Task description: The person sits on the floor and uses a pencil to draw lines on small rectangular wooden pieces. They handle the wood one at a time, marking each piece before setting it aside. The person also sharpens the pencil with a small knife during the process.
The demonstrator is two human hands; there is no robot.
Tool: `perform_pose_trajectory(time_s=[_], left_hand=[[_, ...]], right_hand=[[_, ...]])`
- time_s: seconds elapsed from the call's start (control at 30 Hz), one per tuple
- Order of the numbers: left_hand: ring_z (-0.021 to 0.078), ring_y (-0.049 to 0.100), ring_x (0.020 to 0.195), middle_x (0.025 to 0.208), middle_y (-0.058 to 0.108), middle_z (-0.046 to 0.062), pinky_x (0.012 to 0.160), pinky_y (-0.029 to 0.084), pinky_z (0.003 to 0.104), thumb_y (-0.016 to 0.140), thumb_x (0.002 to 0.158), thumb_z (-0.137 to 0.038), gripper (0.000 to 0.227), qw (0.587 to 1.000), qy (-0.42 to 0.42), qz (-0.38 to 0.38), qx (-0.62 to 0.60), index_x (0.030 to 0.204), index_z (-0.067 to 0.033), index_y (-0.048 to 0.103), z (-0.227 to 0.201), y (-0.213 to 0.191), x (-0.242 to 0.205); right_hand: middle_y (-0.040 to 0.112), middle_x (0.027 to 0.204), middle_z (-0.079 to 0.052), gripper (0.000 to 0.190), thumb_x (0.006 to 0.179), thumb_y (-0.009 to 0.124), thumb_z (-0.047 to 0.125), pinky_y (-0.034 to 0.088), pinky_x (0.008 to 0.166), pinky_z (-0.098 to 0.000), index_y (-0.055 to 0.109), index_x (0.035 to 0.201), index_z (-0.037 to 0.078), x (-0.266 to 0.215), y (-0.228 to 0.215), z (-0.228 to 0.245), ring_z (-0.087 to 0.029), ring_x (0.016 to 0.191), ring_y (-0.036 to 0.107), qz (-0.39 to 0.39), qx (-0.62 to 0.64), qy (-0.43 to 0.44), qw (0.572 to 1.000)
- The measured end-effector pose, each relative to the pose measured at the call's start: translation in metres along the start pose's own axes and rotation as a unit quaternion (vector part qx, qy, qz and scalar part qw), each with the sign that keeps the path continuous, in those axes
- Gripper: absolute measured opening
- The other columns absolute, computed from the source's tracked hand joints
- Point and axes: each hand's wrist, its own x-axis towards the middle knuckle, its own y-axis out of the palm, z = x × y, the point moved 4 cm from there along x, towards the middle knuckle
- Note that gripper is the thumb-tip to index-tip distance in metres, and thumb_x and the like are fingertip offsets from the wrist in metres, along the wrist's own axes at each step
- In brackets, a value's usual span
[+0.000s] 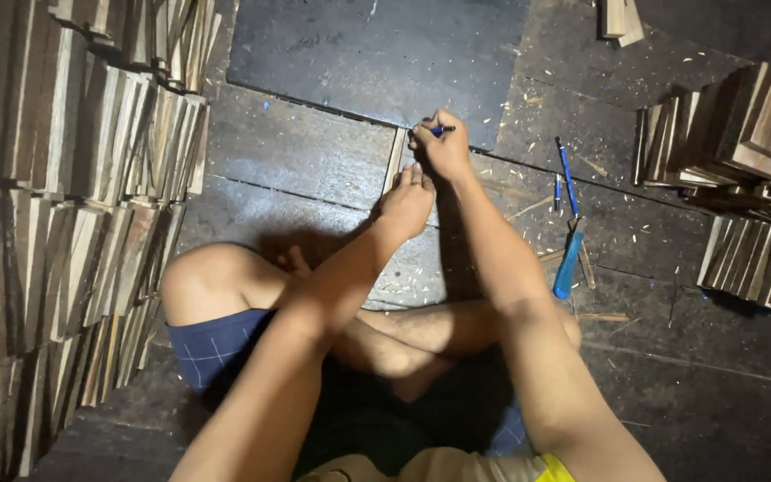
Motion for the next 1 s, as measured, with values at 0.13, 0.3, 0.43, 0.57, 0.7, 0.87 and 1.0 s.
perform_pose_trajectory(time_s=[0.13,0.3,0.43,0.57,0.7,0.87,1.0], left_hand=[[0.0457,0.023,0.154,0.163,0.031,0.032,0.119,0.036,0.058,0.066,0.09,-0.001,0.07,1.0,-0.001,0.011,0.001,0.151,0.0116,0.035,0.001,-0.002,0.002],[0.0459,0.026,0.153,0.162,0.033,0.032,0.119,0.036,0.055,0.066,0.09,-0.001,0.068,1.0,0.003,0.001,0.003,0.151,0.0103,0.039,0.004,0.0,0.002],[0.0477,0.026,0.153,0.161,0.033,0.035,0.119,0.036,0.056,0.067,0.087,0.002,0.069,1.0,0.011,0.0,-0.005,0.15,0.0125,0.039,0.004,0.002,0.002],[0.042,0.011,0.157,0.169,0.014,0.025,0.117,0.036,0.051,0.045,0.09,0.007,0.073,0.998,-0.022,0.059,0.017,0.159,0.002,0.022,0.007,0.001,0.008],[0.0476,0.031,0.151,0.157,0.039,0.035,0.12,0.036,0.054,0.066,0.087,0.003,0.066,0.999,0.028,-0.029,0.008,0.148,0.0133,0.042,0.009,0.003,0.003],[0.0484,0.042,0.143,0.151,0.047,0.034,0.116,0.04,0.054,0.073,0.083,-0.009,0.066,0.996,0.061,-0.057,0.007,0.142,0.0115,0.052,0.013,-0.009,0.001],[0.0417,0.072,0.103,0.109,0.074,0.027,0.088,0.058,0.048,0.065,0.09,-0.008,0.03,0.98,0.144,-0.135,0.014,0.116,0.0008,0.076,0.037,-0.031,-0.014]], right_hand=[[0.069,0.067,-0.018,0.016,0.089,0.072,-0.001,0.055,0.056,-0.0294,0.058,0.083,0.002,0.016,-0.012,-0.015,-0.021,0.056,0.071,0.04,0.031,0.036,0.998],[0.067,0.061,-0.015,0.018,0.085,0.076,0.001,0.053,0.052,-0.0293,0.059,0.079,0.004,0.025,-0.044,0.024,-0.021,0.051,0.07,0.155,-0.095,0.085,0.98],[0.066,0.063,-0.017,0.015,0.084,0.079,0.009,0.054,0.061,-0.0339,0.064,0.08,0.006,0.04,-0.045,0.019,-0.027,0.058,0.071,0.192,-0.2,0.086,0.957],[0.066,0.083,-0.015,0.013,0.077,0.056,-0.002,0.052,0.069,-0.0457,0.061,0.085,0.006,0.058,-0.021,0.032,-0.033,0.085,0.062,0.304,-0.367,0.057,0.877],[0.073,0.104,-0.03,0.046,0.075,0.071,-0.001,0.06,0.086,-0.0544,0.073,0.121,0.001,0.041,0.008,0.042,-0.048,0.1,0.072,0.33,-0.48,-0.031,0.812],[0.069,0.09,-0.02,0.027,0.077,0.075,0.0,0.056,0.082,-0.0505,0.07,0.103,0.006,0.023,-0.026,0.011,-0.044,0.09,0.07,0.17,-0.372,-0.106,0.906],[0.057,0.073,-0.02,0.02,0.077,0.081,-0.002,0.048,0.068,-0.0395,0.061,0.078,0.004,-0.063,-0.065,0.022,-0.037,0.072,0.063,-0.094,-0.121,-0.207,0.966]])
